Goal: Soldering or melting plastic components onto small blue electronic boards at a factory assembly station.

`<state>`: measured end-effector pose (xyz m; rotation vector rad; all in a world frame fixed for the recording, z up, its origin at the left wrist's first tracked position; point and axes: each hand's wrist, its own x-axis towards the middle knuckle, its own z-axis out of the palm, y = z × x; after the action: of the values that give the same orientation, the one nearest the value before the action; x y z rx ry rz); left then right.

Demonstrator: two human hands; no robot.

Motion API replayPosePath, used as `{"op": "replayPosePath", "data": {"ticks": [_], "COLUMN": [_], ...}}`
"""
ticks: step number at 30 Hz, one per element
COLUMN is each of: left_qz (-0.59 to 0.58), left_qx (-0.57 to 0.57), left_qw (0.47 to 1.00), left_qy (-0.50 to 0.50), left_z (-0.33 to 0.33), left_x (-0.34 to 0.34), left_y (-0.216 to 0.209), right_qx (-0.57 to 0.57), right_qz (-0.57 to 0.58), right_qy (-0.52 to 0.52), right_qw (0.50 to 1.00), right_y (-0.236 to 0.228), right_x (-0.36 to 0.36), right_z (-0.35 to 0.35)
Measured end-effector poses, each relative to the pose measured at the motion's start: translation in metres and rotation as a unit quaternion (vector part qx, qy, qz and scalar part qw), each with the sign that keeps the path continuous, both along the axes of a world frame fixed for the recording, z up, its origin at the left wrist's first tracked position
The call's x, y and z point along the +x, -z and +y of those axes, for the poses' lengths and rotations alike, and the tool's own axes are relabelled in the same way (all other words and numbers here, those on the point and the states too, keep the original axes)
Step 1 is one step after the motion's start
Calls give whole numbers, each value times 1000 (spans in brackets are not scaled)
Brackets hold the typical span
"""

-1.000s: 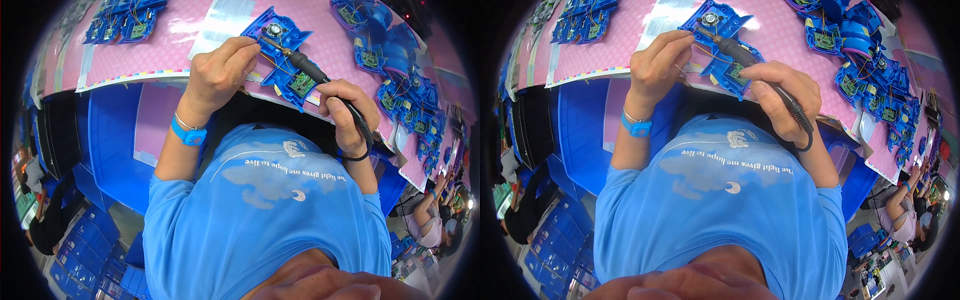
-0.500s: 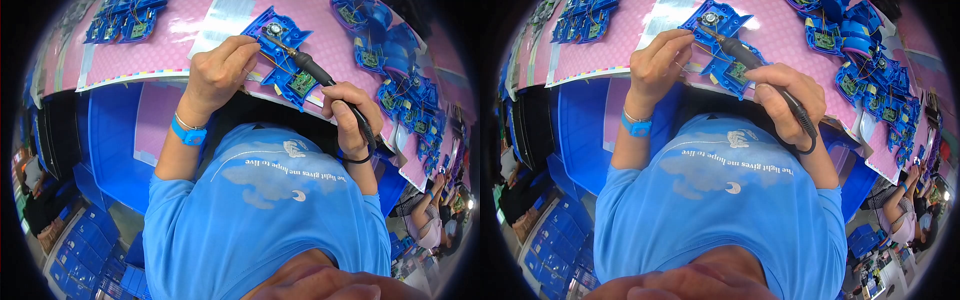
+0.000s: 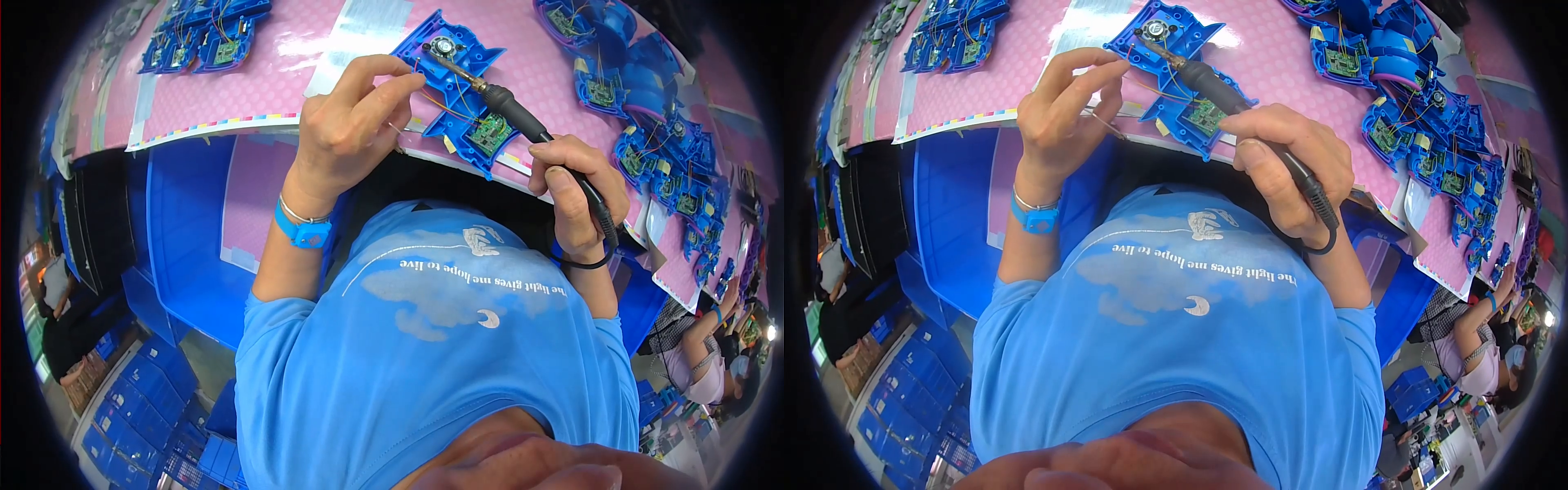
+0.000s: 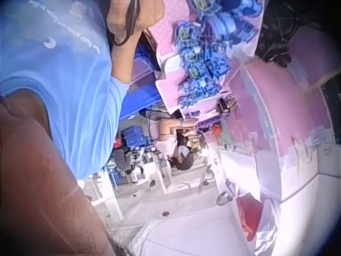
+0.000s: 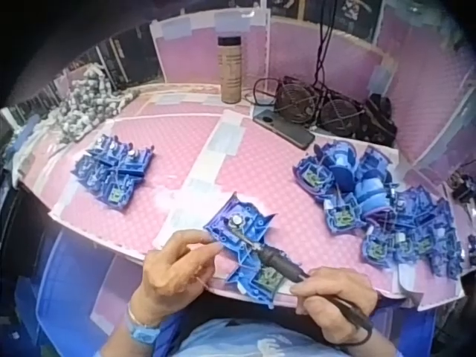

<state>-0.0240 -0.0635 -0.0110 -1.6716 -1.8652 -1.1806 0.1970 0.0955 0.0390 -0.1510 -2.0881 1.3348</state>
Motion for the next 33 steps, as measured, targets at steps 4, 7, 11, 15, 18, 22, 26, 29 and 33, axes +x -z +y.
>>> {"op": "replayPosePath", "data": {"ticks": [4,7,11,15,18,22,26,29,33], "left_qz": [4,51,113,158,155,138,127,125,117], "left_qx": [-24,-46,-49,-16,-25,-38,-46,-41,-50], "left_qw": [1000,997,991,987,987,990,991,991,992], "left_qy": [3,36,45,36,21,20,17,18,20], "left_z": [-4,-2,-2,5,13,18,19,20,21], "left_x": [10,9,7,7,3,-1,-1,-2,-1], "left_y": [-13,-19,-20,-18,-11,-4,-2,-1,-3], "right_qx": [9,7,1,-4,-11,-14,-12,2,-8], "right_qz": [4,8,0,3,4,2,-5,-4,-8], "right_qy": [0,-1,7,4,4,2,3,5,10], "right_qw": [1000,1000,1000,1000,1000,1000,1000,1000,1000], "right_y": [-1,1,0,1,3,3,4,5,6], "right_x": [4,6,9,10,8,6,5,4,4], "right_z": [2,4,4,6,6,6,7,7,7]}}
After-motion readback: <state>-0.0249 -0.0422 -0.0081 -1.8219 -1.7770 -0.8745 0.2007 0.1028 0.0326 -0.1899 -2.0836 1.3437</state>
